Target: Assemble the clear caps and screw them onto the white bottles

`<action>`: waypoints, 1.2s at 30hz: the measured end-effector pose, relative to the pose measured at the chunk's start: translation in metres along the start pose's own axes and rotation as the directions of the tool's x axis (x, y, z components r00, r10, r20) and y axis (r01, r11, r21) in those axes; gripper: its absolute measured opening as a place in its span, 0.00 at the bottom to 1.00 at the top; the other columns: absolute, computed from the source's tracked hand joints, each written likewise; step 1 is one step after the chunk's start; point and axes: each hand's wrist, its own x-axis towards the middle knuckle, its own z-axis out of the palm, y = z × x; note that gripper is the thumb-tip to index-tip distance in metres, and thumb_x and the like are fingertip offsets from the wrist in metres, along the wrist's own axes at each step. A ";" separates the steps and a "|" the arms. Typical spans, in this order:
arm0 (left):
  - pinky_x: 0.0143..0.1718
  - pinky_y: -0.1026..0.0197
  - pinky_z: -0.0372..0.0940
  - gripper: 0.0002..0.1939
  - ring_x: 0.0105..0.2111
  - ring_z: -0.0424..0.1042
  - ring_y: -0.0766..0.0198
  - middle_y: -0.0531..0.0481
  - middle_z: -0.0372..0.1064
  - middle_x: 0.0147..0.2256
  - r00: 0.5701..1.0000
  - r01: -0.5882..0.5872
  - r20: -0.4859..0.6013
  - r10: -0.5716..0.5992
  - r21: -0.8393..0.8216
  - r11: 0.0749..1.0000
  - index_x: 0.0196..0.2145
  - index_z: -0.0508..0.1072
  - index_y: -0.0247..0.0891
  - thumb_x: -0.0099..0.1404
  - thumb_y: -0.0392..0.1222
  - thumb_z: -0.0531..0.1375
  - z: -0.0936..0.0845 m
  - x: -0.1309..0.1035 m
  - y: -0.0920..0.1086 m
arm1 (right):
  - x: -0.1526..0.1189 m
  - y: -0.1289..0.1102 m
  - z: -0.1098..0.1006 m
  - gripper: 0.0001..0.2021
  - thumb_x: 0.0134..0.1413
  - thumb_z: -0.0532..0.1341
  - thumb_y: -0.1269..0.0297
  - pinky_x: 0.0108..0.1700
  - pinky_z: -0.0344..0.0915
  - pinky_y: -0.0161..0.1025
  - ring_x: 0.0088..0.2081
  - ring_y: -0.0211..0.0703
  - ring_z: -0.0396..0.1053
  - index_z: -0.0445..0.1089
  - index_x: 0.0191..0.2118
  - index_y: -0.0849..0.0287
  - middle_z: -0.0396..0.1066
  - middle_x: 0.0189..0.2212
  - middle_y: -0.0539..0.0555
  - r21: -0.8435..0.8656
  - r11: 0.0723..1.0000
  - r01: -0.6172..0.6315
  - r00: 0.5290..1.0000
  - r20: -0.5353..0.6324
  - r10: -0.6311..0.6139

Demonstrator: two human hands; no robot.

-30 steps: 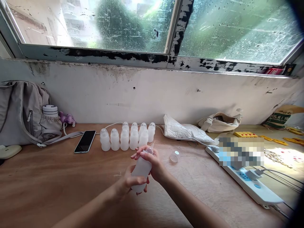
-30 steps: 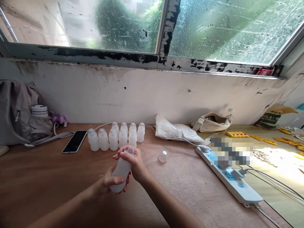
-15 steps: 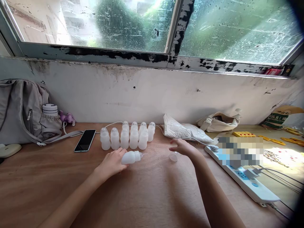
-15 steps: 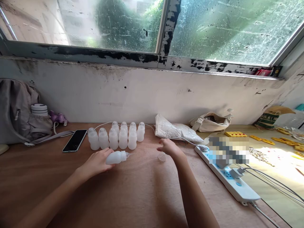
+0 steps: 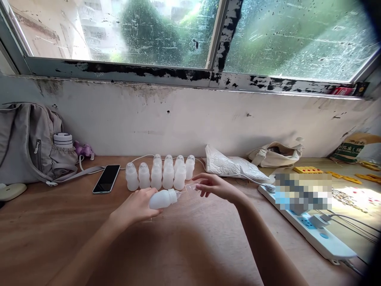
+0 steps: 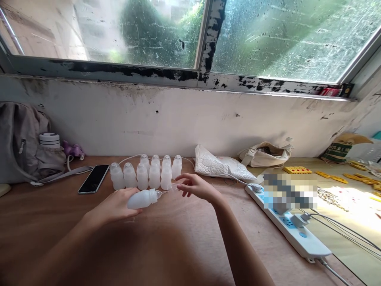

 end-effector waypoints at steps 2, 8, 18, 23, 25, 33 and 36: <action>0.23 0.64 0.48 0.10 0.23 0.64 0.62 0.54 0.66 0.24 0.998 -0.030 0.049 0.026 0.098 0.995 0.24 0.69 0.41 0.43 0.45 0.63 -0.004 -0.001 0.003 | 0.001 -0.007 0.010 0.17 0.47 0.58 0.55 0.26 0.65 0.34 0.26 0.38 0.69 0.67 0.41 0.61 0.71 0.28 0.54 0.043 0.998 0.045 0.999 0.018 -0.045; 0.24 0.63 0.52 0.12 0.27 0.66 0.60 0.53 0.66 0.29 0.989 -0.052 0.145 0.010 0.287 0.957 0.30 0.66 0.42 0.49 0.50 0.59 -0.009 -0.003 0.011 | 0.004 -0.011 0.028 0.17 0.49 0.57 0.53 0.26 0.64 0.34 0.25 0.37 0.69 0.67 0.39 0.62 0.70 0.28 0.54 0.049 0.997 0.058 0.998 0.013 -0.059; 0.27 0.60 0.59 0.13 0.29 0.67 0.57 0.52 0.66 0.32 0.990 -0.065 0.139 0.012 0.383 0.921 0.35 0.66 0.46 0.51 0.50 0.57 -0.011 -0.002 0.015 | 0.006 -0.018 0.041 0.16 0.50 0.56 0.51 0.25 0.64 0.33 0.24 0.36 0.68 0.67 0.35 0.61 0.69 0.26 0.52 0.066 0.997 0.051 0.999 -0.013 -0.050; 0.27 0.61 0.58 0.12 0.30 0.67 0.59 0.53 0.66 0.33 0.991 -0.108 0.122 0.062 0.414 0.904 0.35 0.65 0.45 0.52 0.48 0.56 -0.010 -0.002 0.016 | 0.009 -0.015 0.047 0.17 0.50 0.55 0.51 0.24 0.64 0.33 0.22 0.35 0.67 0.66 0.33 0.62 0.69 0.25 0.53 0.120 0.991 0.053 0.999 -0.013 -0.052; 0.27 0.62 0.58 0.11 0.30 0.67 0.60 0.54 0.66 0.33 0.991 -0.116 0.114 0.073 0.433 0.894 0.35 0.64 0.44 0.53 0.47 0.56 -0.009 -0.002 0.016 | 0.011 -0.013 0.050 0.17 0.50 0.55 0.50 0.23 0.63 0.32 0.21 0.35 0.66 0.65 0.32 0.62 0.68 0.23 0.52 0.153 0.986 0.061 0.998 -0.025 -0.058; 0.27 0.62 0.60 0.14 0.32 0.68 0.61 0.53 0.67 0.35 0.967 -0.250 0.150 0.205 0.418 0.873 0.38 0.64 0.43 0.52 0.46 0.57 -0.005 -0.006 0.021 | 0.017 -0.010 0.065 0.22 0.53 0.50 0.48 0.24 0.59 0.32 0.23 0.36 0.64 0.65 0.24 0.62 0.65 0.22 0.52 0.465 0.876 0.127 0.987 -0.149 -0.064; 0.26 0.63 0.59 0.15 0.31 0.68 0.60 0.52 0.67 0.33 0.947 -0.322 0.177 0.270 0.455 0.831 0.38 0.64 0.42 0.50 0.44 0.58 0.000 -0.007 0.020 | 0.018 -0.010 0.080 0.23 0.54 0.48 0.49 0.28 0.58 0.33 0.26 0.37 0.63 0.67 0.22 0.63 0.66 0.24 0.53 0.634 0.765 0.114 0.993 -0.094 -0.070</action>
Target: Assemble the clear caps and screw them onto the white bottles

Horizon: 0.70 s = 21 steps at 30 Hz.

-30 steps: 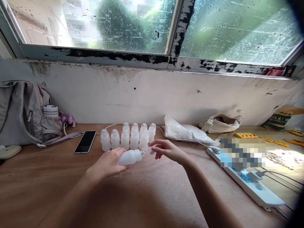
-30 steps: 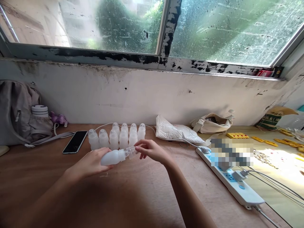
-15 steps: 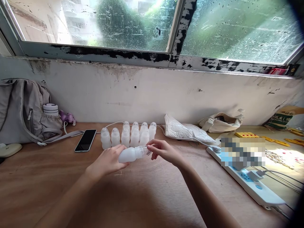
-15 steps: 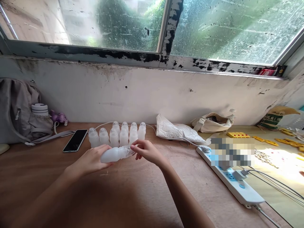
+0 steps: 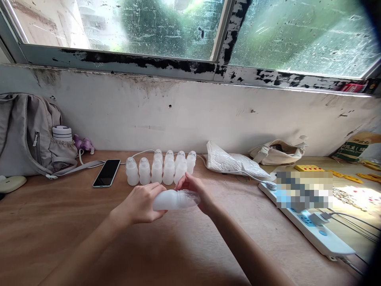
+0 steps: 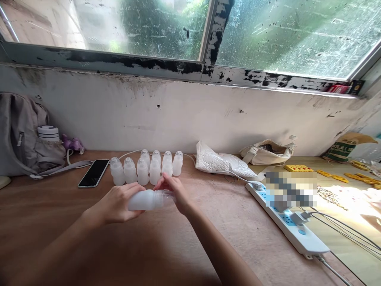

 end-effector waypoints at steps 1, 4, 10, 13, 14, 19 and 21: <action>0.26 0.63 0.59 0.15 0.31 0.68 0.61 0.52 0.67 0.33 1.000 -0.014 -0.002 0.015 0.017 1.000 0.37 0.64 0.41 0.50 0.43 0.58 0.002 0.000 0.000 | -0.001 0.003 0.004 0.22 0.54 0.49 0.50 0.28 0.57 0.33 0.25 0.36 0.63 0.67 0.22 0.63 0.66 0.23 0.53 0.044 0.999 -0.017 1.000 0.018 0.017; 0.26 0.63 0.59 0.14 0.29 0.67 0.62 0.51 0.66 0.31 0.999 -0.048 -0.002 0.048 0.023 0.999 0.35 0.65 0.39 0.48 0.40 0.57 0.006 0.000 -0.001 | -0.004 0.009 0.010 0.20 0.53 0.51 0.52 0.25 0.54 0.33 0.23 0.34 0.59 0.66 0.23 0.63 0.63 0.22 0.51 0.125 0.989 -0.076 0.997 0.036 0.072; 0.25 0.62 0.60 0.14 0.26 0.65 0.63 0.50 0.65 0.28 0.998 -0.054 -0.007 0.054 -0.018 0.998 0.35 0.66 0.37 0.47 0.39 0.56 0.007 -0.003 0.010 | -0.007 0.001 0.008 0.17 0.52 0.52 0.56 0.24 0.51 0.33 0.22 0.34 0.55 0.65 0.22 0.64 0.59 0.21 0.51 0.113 0.987 -0.113 0.992 0.077 0.104; 0.25 0.61 0.60 0.14 0.26 0.65 0.62 0.50 0.65 0.28 0.999 -0.042 -0.005 0.042 -0.001 0.999 0.34 0.67 0.36 0.48 0.40 0.56 0.003 -0.005 0.021 | -0.010 -0.004 0.008 0.15 0.51 0.53 0.59 0.25 0.50 0.33 0.22 0.34 0.54 0.63 0.21 0.63 0.58 0.20 0.51 0.104 0.988 -0.112 0.989 0.106 0.101; 0.24 0.61 0.60 0.13 0.25 0.65 0.62 0.50 0.65 0.27 0.999 -0.036 -0.001 0.036 0.007 0.999 0.34 0.67 0.36 0.48 0.40 0.55 0.001 -0.006 0.024 | -0.012 -0.005 0.009 0.14 0.51 0.53 0.59 0.25 0.50 0.34 0.22 0.34 0.53 0.63 0.21 0.63 0.58 0.21 0.51 0.104 0.989 -0.108 0.989 0.116 0.096; 0.21 0.61 0.58 0.11 0.24 0.63 0.62 0.50 0.64 0.26 1.000 -0.011 0.020 0.010 0.054 0.998 0.32 0.67 0.36 0.48 0.40 0.54 -0.011 -0.011 0.033 | -0.017 -0.009 0.018 0.14 0.49 0.52 0.59 0.27 0.52 0.35 0.23 0.35 0.53 0.62 0.20 0.62 0.58 0.22 0.51 0.101 0.992 -0.075 0.991 0.122 0.063; 0.21 0.61 0.58 0.11 0.24 0.63 0.62 0.50 0.63 0.26 1.000 -0.012 0.013 0.011 0.058 0.998 0.32 0.67 0.37 0.48 0.41 0.54 -0.011 -0.011 0.032 | -0.017 -0.010 0.019 0.14 0.48 0.52 0.58 0.26 0.52 0.35 0.23 0.36 0.53 0.62 0.20 0.61 0.58 0.22 0.52 0.071 0.995 -0.063 0.994 0.096 0.056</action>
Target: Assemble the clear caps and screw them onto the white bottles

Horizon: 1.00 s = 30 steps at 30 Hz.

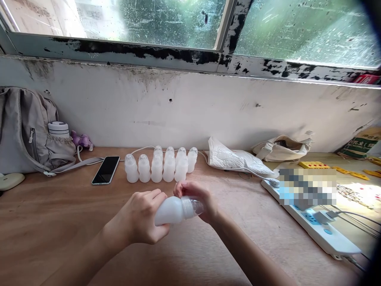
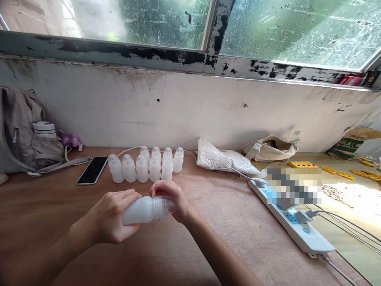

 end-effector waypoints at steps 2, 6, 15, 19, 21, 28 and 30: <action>0.23 0.61 0.59 0.11 0.25 0.64 0.61 0.50 0.64 0.26 1.000 0.001 -0.013 -0.001 -0.017 1.000 0.32 0.66 0.37 0.48 0.41 0.55 0.006 0.002 -0.004 | 0.002 0.000 -0.001 0.14 0.49 0.52 0.58 0.25 0.52 0.34 0.23 0.36 0.54 0.62 0.19 0.61 0.58 0.21 0.52 -0.039 0.999 -0.003 0.999 -0.040 0.002; 0.29 0.59 0.61 0.15 0.29 0.66 0.59 0.49 0.65 0.31 0.997 0.079 0.007 -0.078 -0.110 0.991 0.37 0.65 0.39 0.49 0.41 0.56 0.032 0.011 -0.011 | 0.008 0.002 -0.005 0.16 0.48 0.52 0.57 0.24 0.52 0.34 0.22 0.36 0.55 0.62 0.18 0.61 0.59 0.19 0.51 -0.199 0.980 0.015 0.988 -0.149 -0.045; 0.45 0.55 0.60 0.27 0.46 0.62 0.56 0.47 0.61 0.46 0.989 0.090 0.147 -0.012 -0.539 0.838 0.50 0.57 0.43 0.53 0.45 0.59 0.049 0.017 -0.009 | 0.006 0.000 0.003 0.20 0.49 0.55 0.51 0.23 0.50 0.33 0.20 0.33 0.53 0.59 0.16 0.61 0.56 0.15 0.47 -0.672 0.740 -0.020 0.962 -0.215 -0.168; 0.38 0.58 0.61 0.20 0.38 0.65 0.60 0.50 0.64 0.39 0.986 0.152 0.025 -0.166 -0.554 0.819 0.40 0.61 0.41 0.50 0.43 0.61 0.055 0.019 -0.009 | 0.005 -0.006 -0.001 0.21 0.51 0.51 0.48 0.25 0.56 0.34 0.22 0.35 0.58 0.63 0.20 0.61 0.61 0.19 0.50 -0.557 0.828 0.060 0.935 -0.259 -0.242; 0.34 0.60 0.61 0.18 0.34 0.65 0.62 0.52 0.64 0.35 0.960 0.216 -0.033 -0.279 -0.546 0.809 0.38 0.60 0.40 0.50 0.44 0.61 0.059 0.021 -0.012 | 0.010 -0.002 -0.007 0.20 0.52 0.51 0.48 0.26 0.58 0.34 0.23 0.36 0.59 0.63 0.21 0.61 0.62 0.21 0.51 -0.499 0.856 0.135 0.908 -0.283 -0.308; 0.35 0.61 0.61 0.17 0.33 0.65 0.63 0.55 0.64 0.33 0.926 0.286 -0.084 -0.368 -0.479 0.830 0.37 0.60 0.42 0.51 0.47 0.60 0.059 0.024 -0.022 | 0.036 0.065 -0.039 0.14 0.54 0.51 0.60 0.26 0.54 0.34 0.22 0.36 0.57 0.60 0.21 0.59 0.60 0.19 0.49 -0.855 0.509 0.100 0.859 -0.184 -0.479; 0.35 0.61 0.61 0.17 0.33 0.66 0.63 0.55 0.65 0.33 0.935 0.272 -0.081 -0.346 -0.463 0.844 0.37 0.61 0.42 0.51 0.48 0.60 0.056 0.024 -0.024 | 0.040 0.085 -0.047 0.08 0.52 0.52 0.66 0.28 0.54 0.34 0.25 0.38 0.59 0.60 0.24 0.59 0.63 0.23 0.50 -0.939 0.329 0.100 0.879 -0.071 -0.472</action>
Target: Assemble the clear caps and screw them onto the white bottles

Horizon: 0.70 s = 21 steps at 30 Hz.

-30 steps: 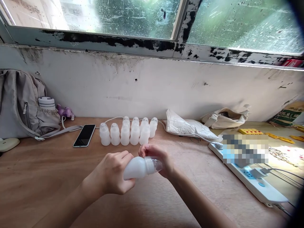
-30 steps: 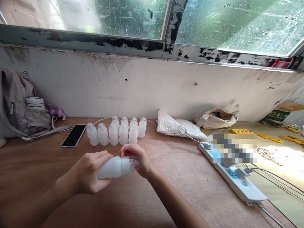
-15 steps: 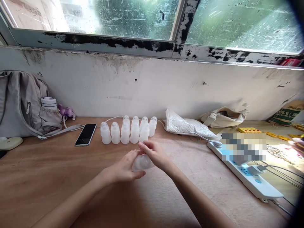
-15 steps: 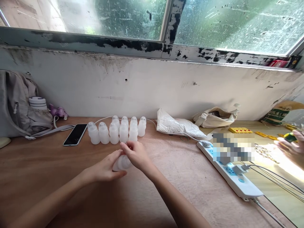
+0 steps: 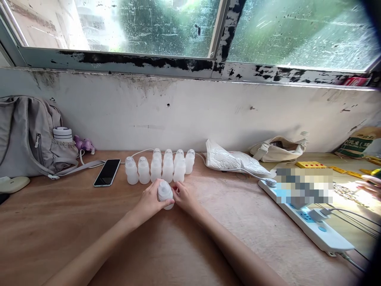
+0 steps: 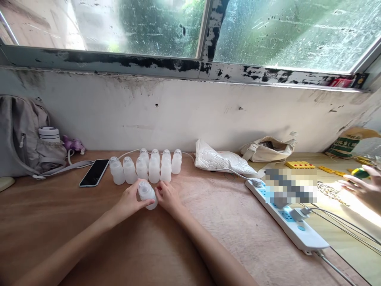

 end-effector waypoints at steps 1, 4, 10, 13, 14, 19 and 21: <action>0.36 0.60 0.61 0.17 0.34 0.66 0.63 0.55 0.65 0.33 1.000 -0.013 0.012 0.013 0.005 1.000 0.37 0.61 0.42 0.51 0.49 0.60 -0.001 0.001 0.000 | -0.002 0.006 0.006 0.06 0.51 0.52 0.68 0.29 0.55 0.34 0.27 0.39 0.60 0.61 0.24 0.59 0.63 0.24 0.51 -0.064 0.997 0.040 0.999 0.027 -0.039; 0.39 0.59 0.61 0.17 0.38 0.65 0.61 0.51 0.65 0.38 0.999 -0.045 0.004 0.045 0.009 0.999 0.39 0.62 0.42 0.54 0.50 0.58 -0.004 0.002 -0.002 | -0.006 0.017 0.016 0.05 0.49 0.52 0.71 0.32 0.56 0.36 0.30 0.41 0.60 0.61 0.26 0.59 0.63 0.27 0.54 -0.177 0.976 0.124 0.992 0.058 -0.115; 0.40 0.58 0.63 0.15 0.36 0.66 0.62 0.50 0.64 0.37 0.992 -0.091 -0.087 0.093 0.031 0.995 0.39 0.63 0.40 0.55 0.47 0.57 -0.009 0.002 0.002 | -0.007 0.021 0.018 0.05 0.51 0.52 0.71 0.35 0.57 0.38 0.32 0.43 0.60 0.61 0.26 0.59 0.63 0.28 0.54 -0.232 0.957 0.175 0.984 0.056 -0.166; 0.38 0.59 0.65 0.16 0.35 0.67 0.63 0.50 0.65 0.38 0.980 -0.105 -0.170 0.106 0.017 0.994 0.39 0.64 0.40 0.54 0.47 0.58 -0.027 0.000 0.015 | -0.008 0.021 0.018 0.05 0.51 0.51 0.71 0.36 0.57 0.38 0.33 0.43 0.60 0.61 0.27 0.59 0.62 0.28 0.54 -0.227 0.958 0.176 0.984 0.058 -0.167; 0.37 0.59 0.66 0.17 0.35 0.68 0.63 0.49 0.65 0.39 0.971 -0.111 -0.210 0.110 0.007 0.994 0.41 0.63 0.40 0.54 0.47 0.58 -0.036 0.001 0.021 | -0.008 0.021 0.018 0.06 0.51 0.51 0.72 0.36 0.57 0.38 0.33 0.43 0.60 0.62 0.27 0.59 0.62 0.28 0.54 -0.220 0.960 0.175 0.984 0.057 -0.166; 0.36 0.60 0.67 0.22 0.38 0.68 0.62 0.49 0.65 0.41 0.886 -0.131 -0.435 0.161 0.098 0.987 0.46 0.60 0.40 0.54 0.49 0.56 -0.096 0.025 0.047 | -0.008 0.021 0.017 0.05 0.51 0.52 0.72 0.36 0.58 0.38 0.34 0.43 0.60 0.63 0.29 0.59 0.63 0.29 0.54 -0.180 0.969 0.169 0.985 0.061 -0.161; 0.36 0.60 0.67 0.22 0.38 0.68 0.62 0.50 0.65 0.41 0.856 -0.109 -0.484 0.184 0.179 0.978 0.45 0.60 0.40 0.54 0.50 0.56 -0.121 0.049 0.048 | -0.008 0.020 0.016 0.05 0.51 0.52 0.72 0.37 0.58 0.38 0.34 0.43 0.60 0.63 0.29 0.58 0.63 0.29 0.54 -0.179 0.969 0.167 0.985 0.065 -0.158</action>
